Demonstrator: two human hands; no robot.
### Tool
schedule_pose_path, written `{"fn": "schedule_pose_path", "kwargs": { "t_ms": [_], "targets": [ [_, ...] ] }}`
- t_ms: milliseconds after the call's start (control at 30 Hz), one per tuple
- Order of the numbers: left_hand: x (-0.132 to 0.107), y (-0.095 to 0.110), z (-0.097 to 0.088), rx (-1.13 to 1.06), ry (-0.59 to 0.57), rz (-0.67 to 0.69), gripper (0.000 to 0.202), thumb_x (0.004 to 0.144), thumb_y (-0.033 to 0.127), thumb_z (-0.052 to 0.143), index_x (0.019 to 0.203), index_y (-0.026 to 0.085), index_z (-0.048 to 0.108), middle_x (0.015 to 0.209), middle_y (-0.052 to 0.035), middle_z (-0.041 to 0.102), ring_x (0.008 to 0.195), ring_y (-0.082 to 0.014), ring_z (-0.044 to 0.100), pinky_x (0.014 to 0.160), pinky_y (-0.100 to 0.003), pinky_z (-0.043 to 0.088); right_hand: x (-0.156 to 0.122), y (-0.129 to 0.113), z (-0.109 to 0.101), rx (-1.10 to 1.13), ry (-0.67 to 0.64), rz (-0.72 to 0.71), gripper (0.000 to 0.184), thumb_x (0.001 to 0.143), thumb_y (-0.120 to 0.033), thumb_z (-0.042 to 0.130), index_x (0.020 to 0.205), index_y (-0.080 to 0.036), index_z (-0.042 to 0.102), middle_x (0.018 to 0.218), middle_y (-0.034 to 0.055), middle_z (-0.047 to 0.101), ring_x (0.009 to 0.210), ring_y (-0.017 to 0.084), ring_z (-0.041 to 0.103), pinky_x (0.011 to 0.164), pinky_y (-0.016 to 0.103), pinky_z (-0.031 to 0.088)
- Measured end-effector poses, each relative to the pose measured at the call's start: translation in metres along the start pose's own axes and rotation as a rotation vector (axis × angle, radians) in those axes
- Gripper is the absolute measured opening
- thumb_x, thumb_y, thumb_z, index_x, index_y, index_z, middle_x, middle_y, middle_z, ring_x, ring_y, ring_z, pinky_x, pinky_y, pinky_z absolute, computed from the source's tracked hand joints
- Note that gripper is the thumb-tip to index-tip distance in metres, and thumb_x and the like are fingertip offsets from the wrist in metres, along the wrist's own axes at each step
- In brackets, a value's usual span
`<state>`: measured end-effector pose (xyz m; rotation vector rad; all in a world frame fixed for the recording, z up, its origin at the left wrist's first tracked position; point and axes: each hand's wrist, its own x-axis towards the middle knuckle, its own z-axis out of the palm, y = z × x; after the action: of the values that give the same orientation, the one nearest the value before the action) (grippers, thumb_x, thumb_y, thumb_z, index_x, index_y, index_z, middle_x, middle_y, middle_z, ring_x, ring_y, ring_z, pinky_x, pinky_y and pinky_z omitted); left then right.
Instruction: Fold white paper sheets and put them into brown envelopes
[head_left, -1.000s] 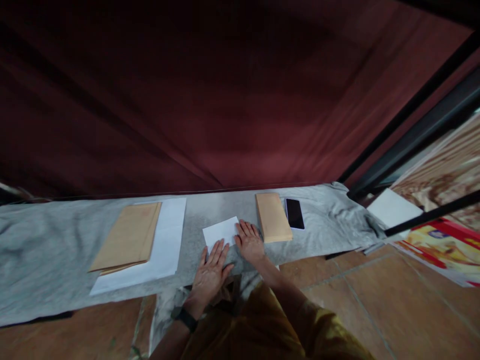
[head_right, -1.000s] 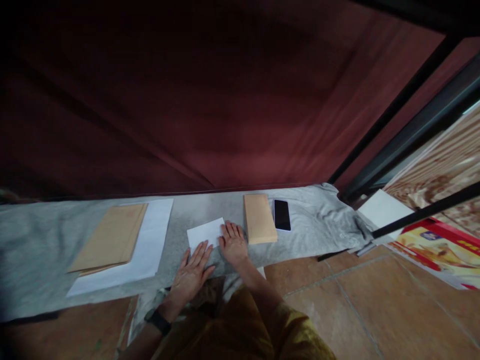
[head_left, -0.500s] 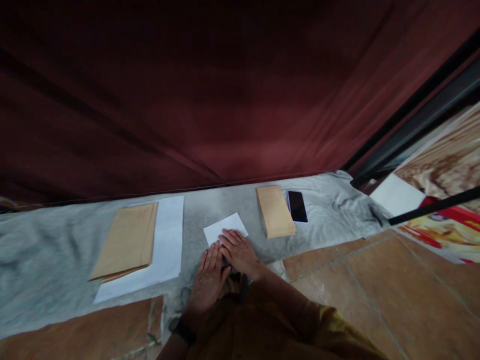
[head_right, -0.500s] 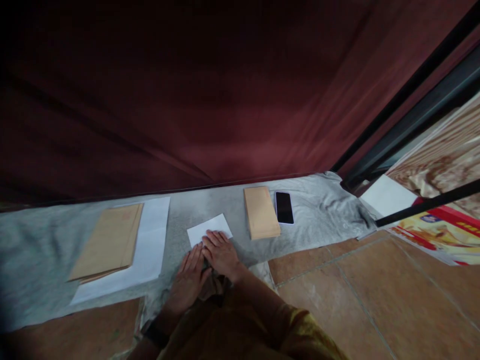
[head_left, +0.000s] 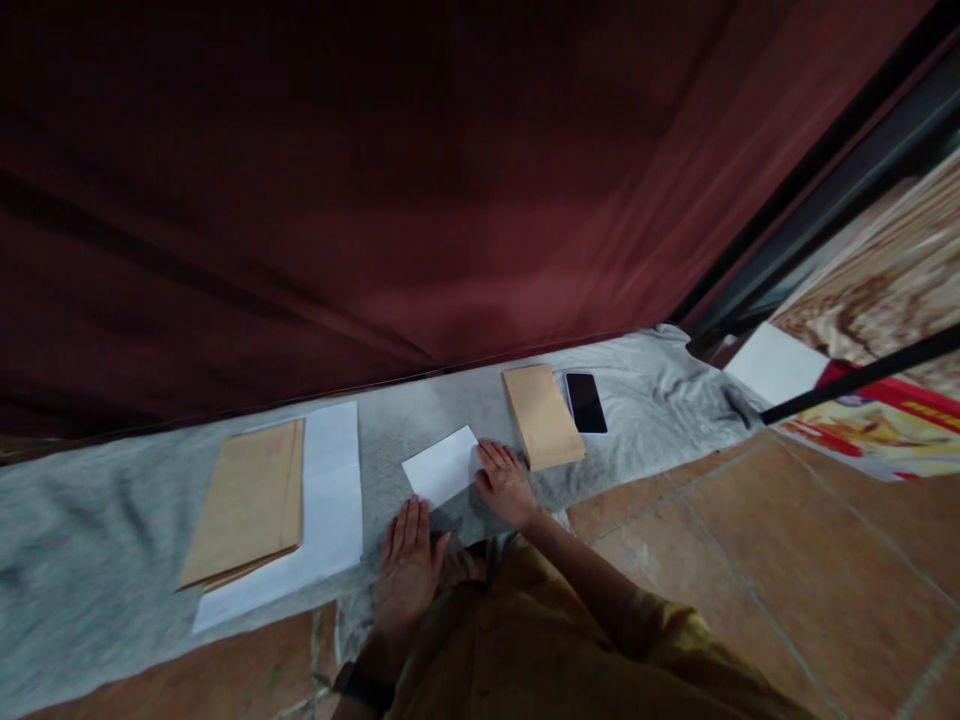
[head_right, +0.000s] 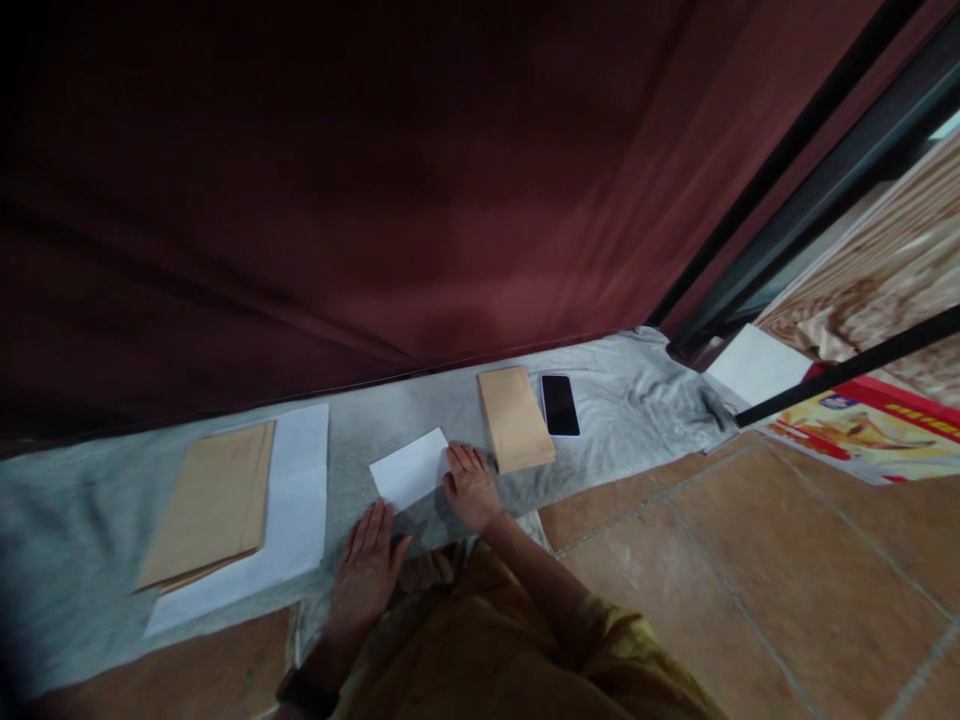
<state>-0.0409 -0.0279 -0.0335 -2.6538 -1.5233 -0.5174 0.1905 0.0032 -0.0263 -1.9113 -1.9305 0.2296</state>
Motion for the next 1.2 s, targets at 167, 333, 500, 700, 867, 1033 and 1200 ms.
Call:
{"fn": "schedule_pose_path", "kwargs": {
  "t_ms": [167,333,500,700,867,1033,1200],
  "targets": [
    [-0.001,0.001,0.009,0.007,0.049,-0.007,0.069,0.102,0.053,0.032,0.154,0.009,0.039,0.151,-0.0241,0.052,0.142,-0.0353,0.048,0.112,-0.056,0.043,0.019,-0.014,-0.008,-0.014,-0.053,0.194,0.046,0.097,-0.025,0.049,0.142,-0.016,0.056,0.134,0.0156,0.065,0.116,0.03,0.062,0.102,0.043,0.047],
    [-0.002,-0.001,0.009,0.019,-0.044,-0.033,0.07,0.102,0.052,0.031,0.151,0.004,0.045,0.152,-0.0247,0.049,0.145,-0.0343,0.044,0.115,-0.055,0.041,0.036,-0.019,-0.016,0.176,-0.124,0.408,0.038,0.091,-0.019,0.055,0.128,-0.013,0.063,0.123,0.0169,0.068,0.118,0.029,0.061,0.103,0.038,0.046],
    [-0.002,0.0,0.005,0.036,-0.123,-0.06,0.068,0.1,0.051,0.035,0.146,0.003,0.05,0.152,-0.0247,0.049,0.145,-0.034,0.044,0.117,-0.053,0.039,0.042,-0.013,-0.024,0.323,-0.14,0.479,0.023,0.086,-0.013,0.055,0.102,-0.014,0.071,0.109,0.0142,0.072,0.114,0.027,0.064,0.101,0.035,0.048],
    [0.008,0.013,-0.007,-0.026,-0.026,-0.109,0.062,0.101,0.04,0.037,0.155,0.009,0.038,0.156,-0.0207,0.047,0.145,-0.0315,0.043,0.116,-0.052,0.04,0.034,-0.018,-0.036,0.6,-0.187,0.489,0.016,0.091,-0.022,0.051,0.091,-0.019,0.067,0.087,0.0026,0.072,0.081,0.019,0.07,0.069,0.028,0.059],
    [0.044,0.038,-0.028,-0.064,0.067,-0.144,0.059,0.098,0.027,0.041,0.154,0.007,0.039,0.154,-0.021,0.049,0.136,-0.0326,0.051,0.111,-0.049,0.043,0.026,-0.041,-0.044,0.892,-0.178,0.482,0.013,0.091,-0.031,0.053,0.09,-0.022,0.062,0.082,-0.0018,0.066,0.068,0.015,0.066,0.052,0.023,0.056],
    [0.077,0.037,-0.049,-0.374,0.05,-0.318,0.045,0.095,0.025,0.043,0.131,0.011,0.064,0.134,-0.0198,0.066,0.121,-0.0335,0.06,0.107,-0.05,0.045,0.026,-0.056,-0.052,1.233,-0.134,0.427,0.021,0.09,-0.045,0.058,0.092,-0.025,0.064,0.087,-0.0002,0.067,0.075,0.016,0.066,0.061,0.025,0.057],
    [0.086,0.028,-0.054,-1.064,0.135,-0.828,0.044,0.093,0.055,0.052,0.092,0.016,0.072,0.091,-0.0133,0.075,0.091,-0.0271,0.069,0.082,-0.04,0.056,0.017,-0.049,-0.049,1.323,-0.118,0.642,0.03,0.09,-0.053,0.058,0.099,-0.024,0.065,0.101,0.0037,0.069,0.087,0.017,0.066,0.069,0.026,0.056]
  ]
}}
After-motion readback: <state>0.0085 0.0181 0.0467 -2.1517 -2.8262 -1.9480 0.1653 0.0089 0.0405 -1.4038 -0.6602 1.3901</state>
